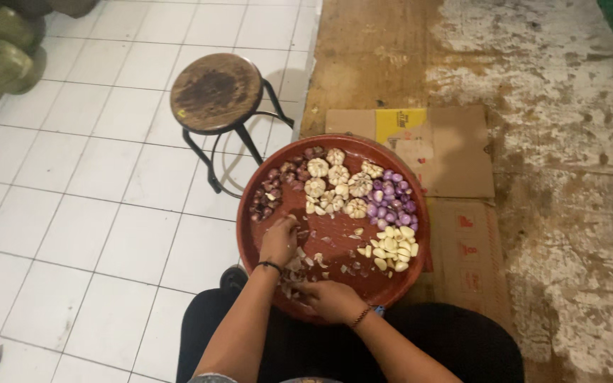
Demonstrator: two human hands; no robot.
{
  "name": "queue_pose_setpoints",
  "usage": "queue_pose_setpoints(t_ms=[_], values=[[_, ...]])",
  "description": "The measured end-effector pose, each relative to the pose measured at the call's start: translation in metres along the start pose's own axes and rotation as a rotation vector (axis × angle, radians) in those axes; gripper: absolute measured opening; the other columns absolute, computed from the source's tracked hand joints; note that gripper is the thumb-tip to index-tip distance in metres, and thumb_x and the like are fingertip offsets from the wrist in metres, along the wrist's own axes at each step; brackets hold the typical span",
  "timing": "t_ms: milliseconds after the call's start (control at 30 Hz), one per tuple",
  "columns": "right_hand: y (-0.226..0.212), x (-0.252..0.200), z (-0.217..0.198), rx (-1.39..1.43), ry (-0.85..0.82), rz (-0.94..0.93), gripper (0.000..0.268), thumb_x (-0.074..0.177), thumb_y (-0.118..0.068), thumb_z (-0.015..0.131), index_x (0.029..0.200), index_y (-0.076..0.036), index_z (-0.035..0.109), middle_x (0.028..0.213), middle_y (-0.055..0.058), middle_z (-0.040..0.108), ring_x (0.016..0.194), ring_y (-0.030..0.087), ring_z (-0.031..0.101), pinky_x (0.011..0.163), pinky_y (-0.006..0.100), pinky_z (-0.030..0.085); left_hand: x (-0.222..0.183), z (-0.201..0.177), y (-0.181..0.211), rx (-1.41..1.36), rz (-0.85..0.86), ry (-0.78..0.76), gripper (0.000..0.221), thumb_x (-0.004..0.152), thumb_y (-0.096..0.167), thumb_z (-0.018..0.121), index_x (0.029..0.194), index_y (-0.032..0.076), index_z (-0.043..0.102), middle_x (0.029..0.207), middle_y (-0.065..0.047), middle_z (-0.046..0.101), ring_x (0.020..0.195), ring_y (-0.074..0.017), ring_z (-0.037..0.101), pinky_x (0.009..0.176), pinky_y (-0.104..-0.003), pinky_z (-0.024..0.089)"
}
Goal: The person sits on the floor and peels garlic cloves one by one using a small knife, placing the peeled cloves into a red tray. The tray also contains unpeeled garlic bulbs and shallots. The person continues peeling throughout the clip.
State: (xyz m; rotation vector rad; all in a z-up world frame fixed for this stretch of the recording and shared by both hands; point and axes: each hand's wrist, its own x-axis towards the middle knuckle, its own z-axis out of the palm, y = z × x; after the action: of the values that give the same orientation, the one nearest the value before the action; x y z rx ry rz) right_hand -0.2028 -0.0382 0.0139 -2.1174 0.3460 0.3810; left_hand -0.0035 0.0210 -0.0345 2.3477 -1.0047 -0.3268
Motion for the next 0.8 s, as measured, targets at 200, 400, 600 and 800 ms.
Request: queue_pose_setpoints(t_ms=[200,400,600,800], values=[[0.000,-0.004,-0.019,0.067,0.205,-0.105,0.041,0.096,-0.034,0.064,0.134,-0.020,0.060,0.116,0.017,0.071,0.103,0.037,0.069,0.087,0.044,0.054,-0.029,-0.022,-0.010,-0.636,-0.177,0.089,0.016,0.093,0.011,0.066,0.106,0.005,0.075,0.093,-0.005,0.075,0.085,-0.0179,0.069,0.074,-0.030,0.054],[-0.019,-0.019,-0.029,0.422,0.302,0.077,0.039,0.101,-0.026,0.055,0.138,-0.018,0.048,0.104,0.020,0.069,0.099,0.032,0.069,0.089,0.042,0.054,-0.080,-0.042,-0.003,-1.241,-0.402,-0.056,0.014,0.095,0.005,0.066,0.108,0.002,0.070,0.084,-0.004,0.069,0.072,-0.0126,0.063,0.066,-0.026,0.052],[-0.034,-0.031,-0.019,0.442,0.351,-0.188,0.039,0.101,-0.019,0.052,0.139,-0.014,0.044,0.123,0.014,0.067,0.117,0.026,0.066,0.099,0.038,0.050,-0.109,-0.044,0.023,-1.361,-0.445,-0.102,0.012,0.096,0.004,0.061,0.107,0.005,0.066,0.093,-0.005,0.070,0.075,-0.0121,0.066,0.071,-0.026,0.057],[-0.038,-0.035,-0.021,0.260,0.389,-0.228,0.042,0.099,-0.021,0.056,0.139,-0.014,0.043,0.131,0.016,0.064,0.124,0.033,0.064,0.095,0.041,0.052,-0.108,-0.042,0.035,-1.397,-0.327,-0.145,0.009,0.097,0.003,0.061,0.105,0.002,0.067,0.092,0.000,0.066,0.077,-0.0094,0.062,0.069,-0.023,0.050]])
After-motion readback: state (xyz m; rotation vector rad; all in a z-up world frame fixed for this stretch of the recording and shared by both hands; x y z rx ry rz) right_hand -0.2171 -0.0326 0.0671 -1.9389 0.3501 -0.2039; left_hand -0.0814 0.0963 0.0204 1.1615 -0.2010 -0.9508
